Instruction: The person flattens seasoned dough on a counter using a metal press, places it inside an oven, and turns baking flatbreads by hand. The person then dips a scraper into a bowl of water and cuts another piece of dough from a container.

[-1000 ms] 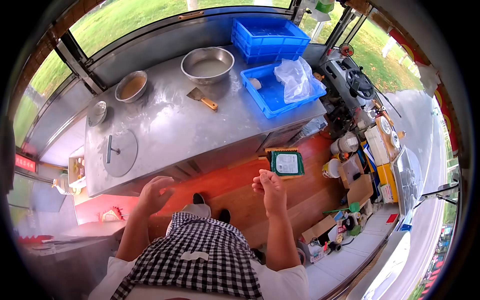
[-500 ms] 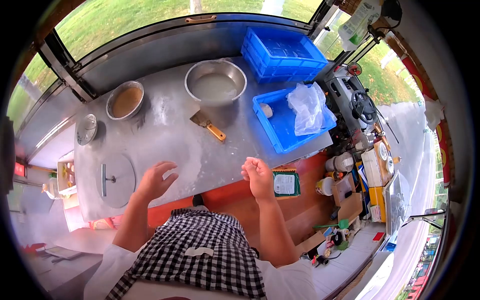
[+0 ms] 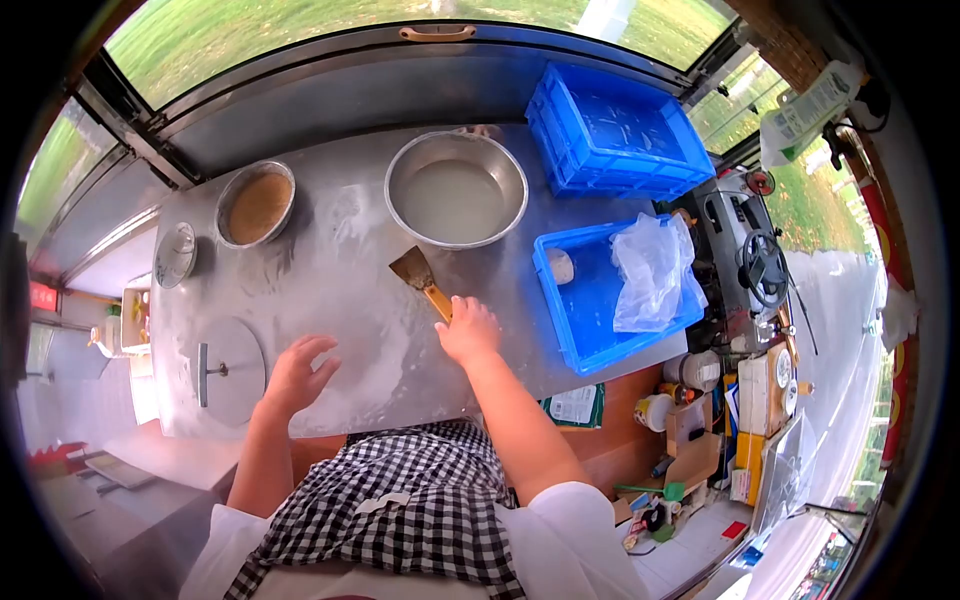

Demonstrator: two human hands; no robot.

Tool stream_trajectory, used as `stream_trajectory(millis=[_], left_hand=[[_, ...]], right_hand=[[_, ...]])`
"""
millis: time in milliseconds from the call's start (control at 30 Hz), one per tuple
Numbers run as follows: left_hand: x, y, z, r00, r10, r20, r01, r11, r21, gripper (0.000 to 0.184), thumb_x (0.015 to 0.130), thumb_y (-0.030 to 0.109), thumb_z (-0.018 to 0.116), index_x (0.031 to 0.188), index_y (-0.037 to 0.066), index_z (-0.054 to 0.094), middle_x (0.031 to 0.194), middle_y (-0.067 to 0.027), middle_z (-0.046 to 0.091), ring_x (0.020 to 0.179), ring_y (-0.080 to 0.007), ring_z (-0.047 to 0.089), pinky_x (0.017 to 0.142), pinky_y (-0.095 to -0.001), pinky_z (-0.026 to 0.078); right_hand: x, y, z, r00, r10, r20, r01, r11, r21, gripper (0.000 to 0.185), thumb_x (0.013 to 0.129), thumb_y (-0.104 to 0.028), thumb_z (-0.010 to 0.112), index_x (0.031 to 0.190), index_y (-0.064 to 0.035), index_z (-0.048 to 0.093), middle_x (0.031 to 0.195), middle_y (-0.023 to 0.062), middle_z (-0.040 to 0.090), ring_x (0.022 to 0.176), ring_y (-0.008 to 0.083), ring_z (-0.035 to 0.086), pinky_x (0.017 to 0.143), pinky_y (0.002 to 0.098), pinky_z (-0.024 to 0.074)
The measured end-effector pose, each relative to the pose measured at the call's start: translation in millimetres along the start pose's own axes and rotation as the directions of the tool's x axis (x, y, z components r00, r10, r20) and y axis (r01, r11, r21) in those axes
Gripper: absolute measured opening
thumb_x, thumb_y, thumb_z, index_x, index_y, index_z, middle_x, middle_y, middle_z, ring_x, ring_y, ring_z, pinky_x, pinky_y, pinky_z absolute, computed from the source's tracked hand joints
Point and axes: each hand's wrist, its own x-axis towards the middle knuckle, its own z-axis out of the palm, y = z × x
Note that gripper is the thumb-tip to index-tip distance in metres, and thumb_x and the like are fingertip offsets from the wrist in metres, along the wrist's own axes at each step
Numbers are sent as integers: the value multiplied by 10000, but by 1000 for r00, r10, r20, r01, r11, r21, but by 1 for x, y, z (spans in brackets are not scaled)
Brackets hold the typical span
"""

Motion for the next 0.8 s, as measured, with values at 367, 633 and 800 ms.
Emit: stream_trajectory(millis=[367, 633, 800], left_hand=[[-10, 54, 51, 935, -315, -165, 317, 948, -14, 294, 924, 159, 760, 1185, 29, 730, 1198, -151, 735, 1083, -307, 707, 839, -391, 577], [4, 75, 75, 921, -362, -144, 350, 931, -98, 305, 919, 179, 762, 1184, 32, 729, 1192, -169, 733, 1116, -358, 690, 957, -426, 550], [35, 65, 63, 963, -244, -115, 245, 969, 1, 302, 933, 203, 752, 1189, 45, 726, 1222, -146, 722, 1106, -357, 683, 943, -429, 553]], right_hand=[[54, 23, -84, 939, -223, 262, 52, 845, 532, 310, 921, -267, 655, 1146, -64, 590, 1057, 206, 718, 996, 429, 691, 883, 511, 543], [112, 59, -140, 968, -251, -6, 218, 827, 518, 414, 944, -299, 623, 1285, -63, 626, 1133, 225, 726, 1051, 437, 694, 900, 509, 549], [154, 59, -129, 968, -101, 230, 82, 992, 92, 565, 952, -349, 529, 1438, -69, 595, 1277, 210, 712, 1208, 388, 664, 1039, 487, 526]])
